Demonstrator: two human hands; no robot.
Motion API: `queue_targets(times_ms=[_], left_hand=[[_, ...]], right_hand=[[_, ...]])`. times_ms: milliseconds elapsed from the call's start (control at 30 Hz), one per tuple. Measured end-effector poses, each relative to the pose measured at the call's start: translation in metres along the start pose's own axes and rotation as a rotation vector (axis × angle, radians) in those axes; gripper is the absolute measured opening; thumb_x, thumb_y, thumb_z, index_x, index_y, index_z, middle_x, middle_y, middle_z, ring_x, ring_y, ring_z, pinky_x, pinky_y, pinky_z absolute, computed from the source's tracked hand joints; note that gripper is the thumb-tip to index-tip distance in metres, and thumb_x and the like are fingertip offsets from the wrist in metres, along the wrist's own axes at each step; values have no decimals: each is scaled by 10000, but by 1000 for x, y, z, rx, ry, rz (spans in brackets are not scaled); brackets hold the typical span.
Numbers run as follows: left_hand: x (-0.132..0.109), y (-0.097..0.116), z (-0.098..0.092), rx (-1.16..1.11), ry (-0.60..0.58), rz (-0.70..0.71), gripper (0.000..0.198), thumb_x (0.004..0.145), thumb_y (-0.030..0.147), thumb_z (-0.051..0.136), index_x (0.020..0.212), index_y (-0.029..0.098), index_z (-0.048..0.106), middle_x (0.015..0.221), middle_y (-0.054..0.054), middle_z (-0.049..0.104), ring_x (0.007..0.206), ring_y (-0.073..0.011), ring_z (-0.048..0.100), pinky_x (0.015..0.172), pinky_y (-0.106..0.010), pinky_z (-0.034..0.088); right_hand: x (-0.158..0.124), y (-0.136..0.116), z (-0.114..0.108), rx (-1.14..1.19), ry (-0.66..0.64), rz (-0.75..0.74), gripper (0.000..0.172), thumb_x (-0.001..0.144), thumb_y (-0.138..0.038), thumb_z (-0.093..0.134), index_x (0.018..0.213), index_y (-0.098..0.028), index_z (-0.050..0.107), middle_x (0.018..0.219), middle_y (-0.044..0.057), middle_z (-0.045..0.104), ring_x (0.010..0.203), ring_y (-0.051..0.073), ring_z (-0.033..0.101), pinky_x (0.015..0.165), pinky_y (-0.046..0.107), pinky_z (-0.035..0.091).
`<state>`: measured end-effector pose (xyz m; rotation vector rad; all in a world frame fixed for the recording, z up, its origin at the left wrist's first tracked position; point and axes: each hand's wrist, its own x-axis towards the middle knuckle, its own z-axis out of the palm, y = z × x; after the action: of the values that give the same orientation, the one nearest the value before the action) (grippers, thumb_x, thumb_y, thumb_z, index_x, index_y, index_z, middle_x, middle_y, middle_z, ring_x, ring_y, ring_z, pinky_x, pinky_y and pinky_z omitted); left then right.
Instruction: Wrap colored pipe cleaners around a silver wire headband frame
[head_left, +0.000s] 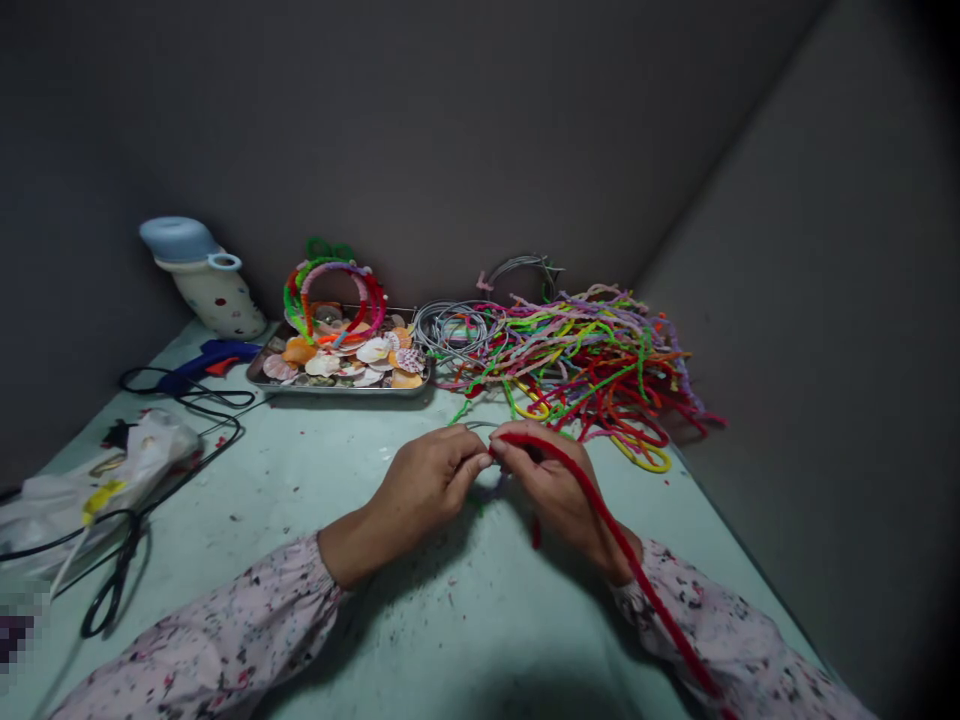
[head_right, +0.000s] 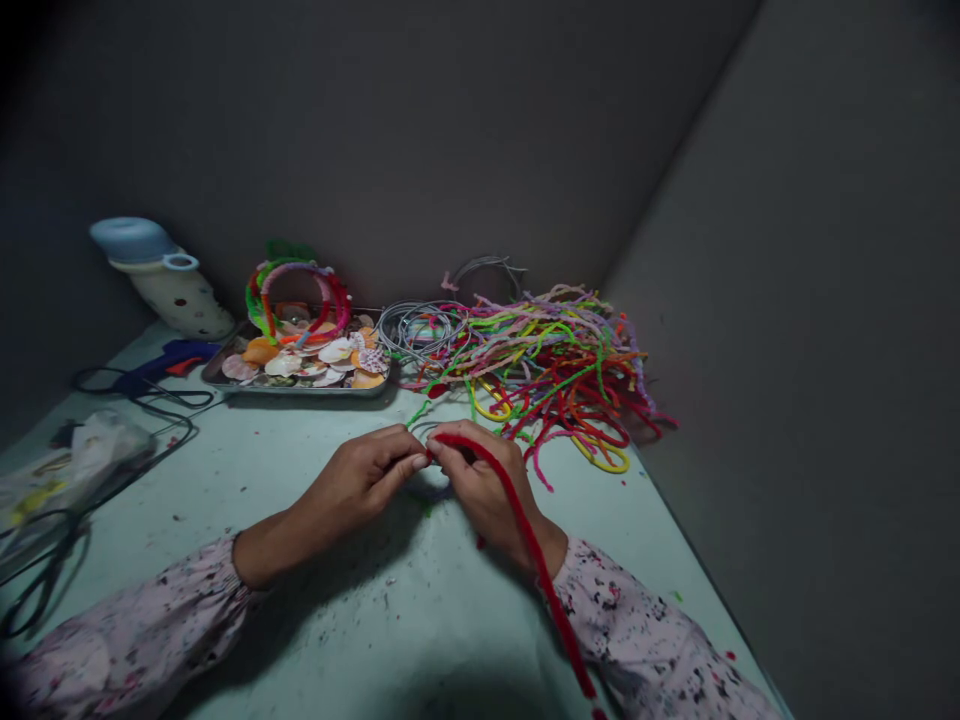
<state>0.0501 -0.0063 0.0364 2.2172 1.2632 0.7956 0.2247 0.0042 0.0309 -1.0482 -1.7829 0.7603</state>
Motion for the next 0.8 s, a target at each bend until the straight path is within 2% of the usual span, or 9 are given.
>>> queue_targets(times_ms=[200, 500, 700, 800], left_hand=[[-1, -6, 4, 134, -21, 68, 222, 944, 277, 465, 845, 160, 625, 782, -29, 607, 740, -148, 550, 666, -259, 416], [-5, -10, 10, 273, 40, 163, 221, 944, 276, 460, 890, 154, 636, 767, -39, 616, 713, -154, 570, 628, -265, 438], [-7, -9, 11, 396, 78, 225, 195, 937, 230, 458, 843, 152, 610, 748, -29, 602, 679, -148, 549, 590, -257, 409], [-8, -9, 12, 476, 101, 260, 206, 942, 226, 451, 816, 154, 596, 720, -22, 583, 661, -148, 531, 571, -256, 383]], right_hand=[[-1, 0, 1, -37, 9, 85, 115, 866, -260, 579, 832, -194, 667, 780, -14, 679, 728, 133, 607, 706, 231, 462], [-1, 2, 3, -65, -15, 113, 120, 854, -266, 584, 836, -203, 685, 826, -1, 705, 776, 153, 627, 745, 249, 462], [0, 2, 2, -67, -51, 142, 137, 847, -258, 563, 796, -197, 674, 782, -3, 690, 724, 150, 597, 697, 254, 447], [2, 4, 3, -65, -85, 192, 178, 853, -276, 540, 734, -194, 644, 681, -15, 646, 643, 139, 564, 632, 253, 425]])
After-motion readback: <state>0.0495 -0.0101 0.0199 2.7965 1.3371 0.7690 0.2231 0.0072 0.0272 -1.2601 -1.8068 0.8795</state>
